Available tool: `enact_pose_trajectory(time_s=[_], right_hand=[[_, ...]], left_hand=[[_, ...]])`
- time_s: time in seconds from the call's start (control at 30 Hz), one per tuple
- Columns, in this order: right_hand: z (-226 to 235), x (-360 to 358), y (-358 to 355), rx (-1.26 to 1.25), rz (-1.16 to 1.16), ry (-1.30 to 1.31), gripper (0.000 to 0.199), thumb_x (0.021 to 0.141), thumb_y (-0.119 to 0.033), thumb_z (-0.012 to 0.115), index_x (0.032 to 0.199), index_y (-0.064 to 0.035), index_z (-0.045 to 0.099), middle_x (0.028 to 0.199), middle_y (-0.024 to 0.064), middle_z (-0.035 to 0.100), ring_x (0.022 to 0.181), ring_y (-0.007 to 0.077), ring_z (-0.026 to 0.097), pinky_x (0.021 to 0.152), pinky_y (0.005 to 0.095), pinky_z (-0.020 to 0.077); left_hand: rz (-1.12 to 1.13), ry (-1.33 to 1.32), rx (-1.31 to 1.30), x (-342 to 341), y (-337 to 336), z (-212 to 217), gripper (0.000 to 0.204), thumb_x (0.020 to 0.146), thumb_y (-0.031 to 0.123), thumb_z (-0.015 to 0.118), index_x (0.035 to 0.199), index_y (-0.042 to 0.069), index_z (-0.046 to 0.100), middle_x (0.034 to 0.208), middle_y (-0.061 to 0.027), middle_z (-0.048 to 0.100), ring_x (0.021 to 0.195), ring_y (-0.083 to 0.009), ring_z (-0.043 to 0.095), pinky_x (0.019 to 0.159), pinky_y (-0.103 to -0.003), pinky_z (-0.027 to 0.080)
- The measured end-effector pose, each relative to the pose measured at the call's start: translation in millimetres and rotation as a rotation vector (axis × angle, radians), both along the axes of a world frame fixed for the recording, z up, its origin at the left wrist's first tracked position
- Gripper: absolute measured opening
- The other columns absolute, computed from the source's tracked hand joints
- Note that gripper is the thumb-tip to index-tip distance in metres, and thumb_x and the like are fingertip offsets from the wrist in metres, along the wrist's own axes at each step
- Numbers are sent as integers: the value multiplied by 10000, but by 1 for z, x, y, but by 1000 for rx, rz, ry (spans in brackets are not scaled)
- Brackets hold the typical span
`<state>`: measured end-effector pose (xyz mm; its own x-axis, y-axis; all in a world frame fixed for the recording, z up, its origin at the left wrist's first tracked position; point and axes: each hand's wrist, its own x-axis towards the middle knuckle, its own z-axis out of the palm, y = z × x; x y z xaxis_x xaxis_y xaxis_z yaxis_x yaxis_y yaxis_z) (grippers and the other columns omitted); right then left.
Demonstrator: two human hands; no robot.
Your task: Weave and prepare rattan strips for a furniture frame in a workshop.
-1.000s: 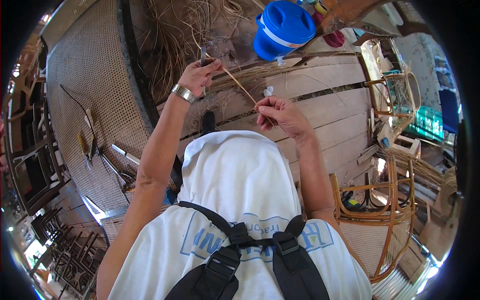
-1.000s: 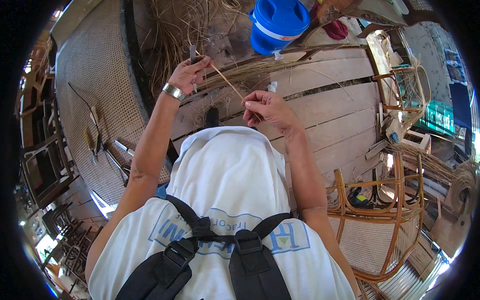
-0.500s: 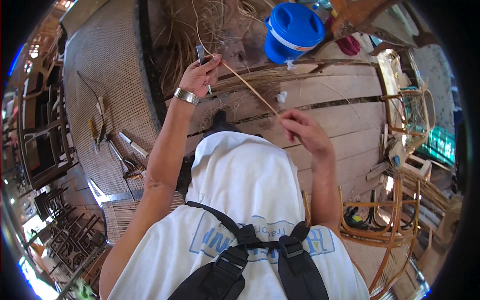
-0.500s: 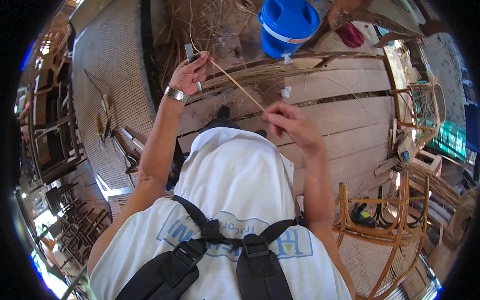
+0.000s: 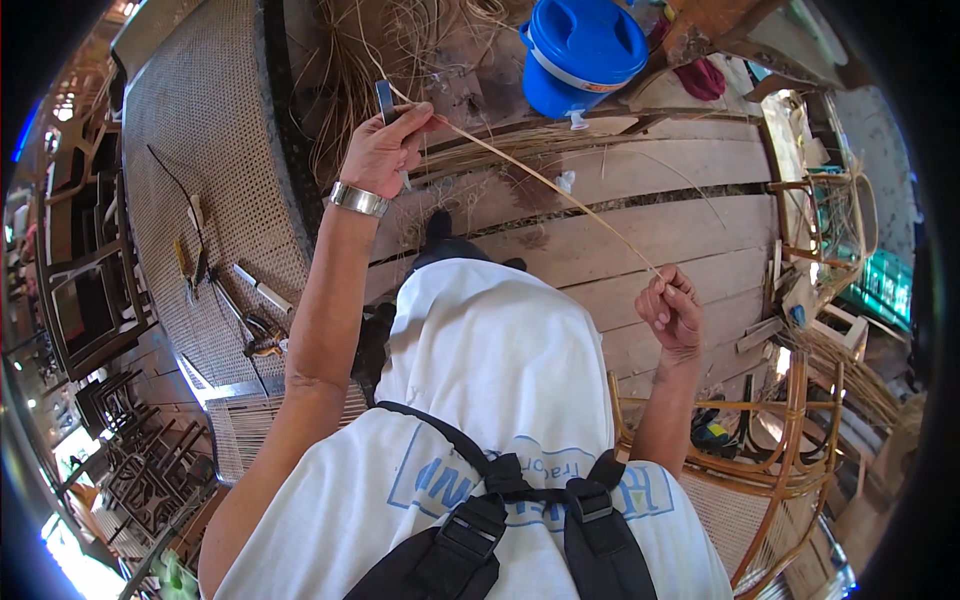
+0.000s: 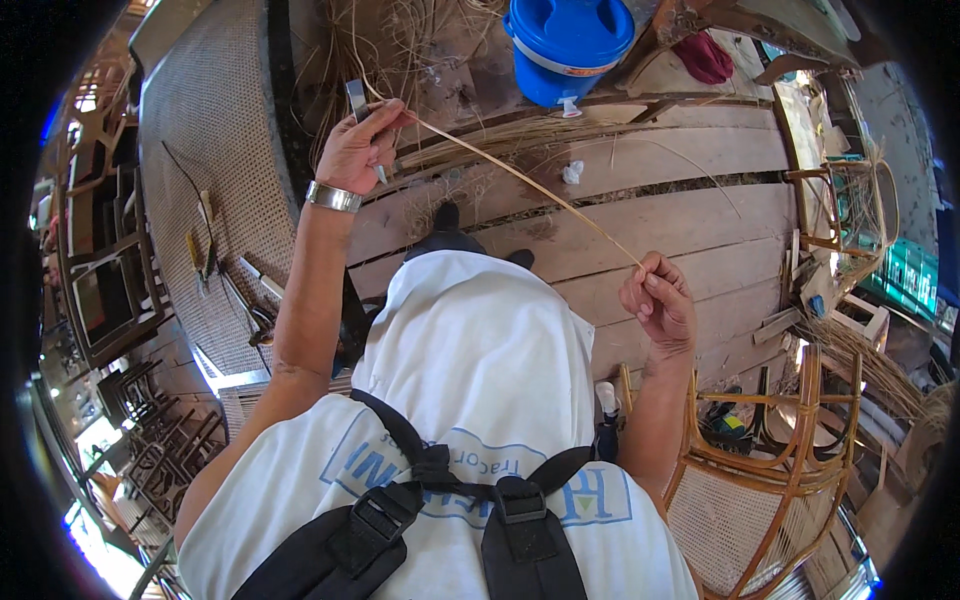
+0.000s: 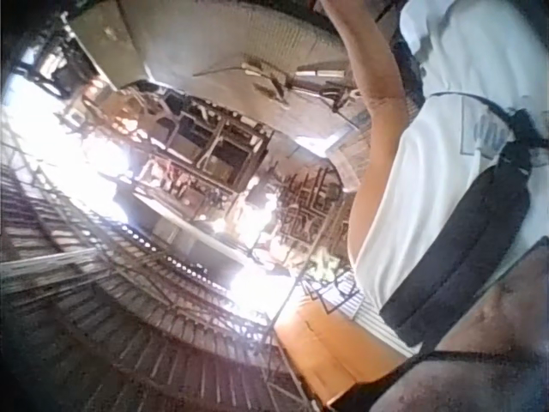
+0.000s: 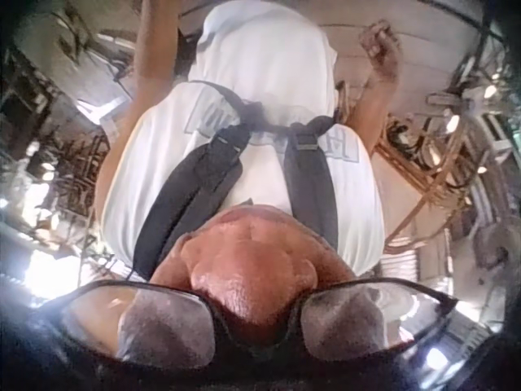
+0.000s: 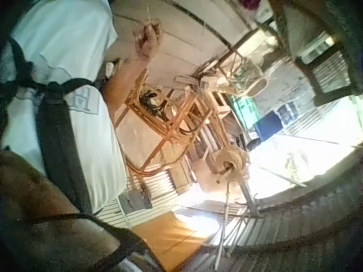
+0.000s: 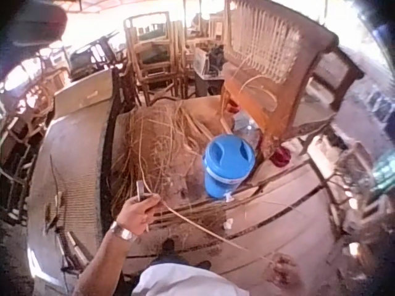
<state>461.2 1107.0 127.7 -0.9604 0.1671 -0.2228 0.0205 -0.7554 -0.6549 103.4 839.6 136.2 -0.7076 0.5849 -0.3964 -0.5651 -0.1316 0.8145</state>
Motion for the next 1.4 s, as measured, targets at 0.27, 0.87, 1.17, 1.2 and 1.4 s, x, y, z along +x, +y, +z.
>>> enact_pose_trajectory(time_s=[0.27,0.87,1.17,1.2,1.4], right_hand=[[-7,-2,12,17,16,-71,111,935,-133,539,907,-25,545,558,7,459,459,93,385,473,249,303],[40,-164,-55,1543,-207,167,514,860,-168,660,1314,-23,468,1301,177,509,1238,355,467,1053,418,377],[6,-230,-126,868,-128,106,671,921,-256,642,1414,41,297,1232,185,532,1149,253,524,983,354,412],[-2,-230,-128,451,44,-7,725,927,-281,640,1422,72,245,1174,188,555,1068,230,566,919,334,452],[-50,-228,-129,699,158,-308,249,953,-211,589,1059,14,588,806,76,641,673,127,597,619,277,477]], left_hand=[[1,26,-31,-3,12,1,150,890,172,689,928,27,690,886,-88,716,436,-17,397,412,-192,285],[-668,902,-803,2,-16,47,245,922,241,655,1036,24,665,716,-24,593,575,-99,478,529,-262,379],[-240,135,-205,5,-21,54,168,943,200,626,1051,72,624,880,-54,689,592,-27,521,466,-159,370],[-197,65,-179,6,-14,45,162,941,204,629,1043,79,622,896,-55,692,590,-31,527,462,-159,368],[-141,-38,-157,-14,-1,-22,145,917,195,660,1010,94,613,964,-60,696,619,-42,560,443,-161,351]])
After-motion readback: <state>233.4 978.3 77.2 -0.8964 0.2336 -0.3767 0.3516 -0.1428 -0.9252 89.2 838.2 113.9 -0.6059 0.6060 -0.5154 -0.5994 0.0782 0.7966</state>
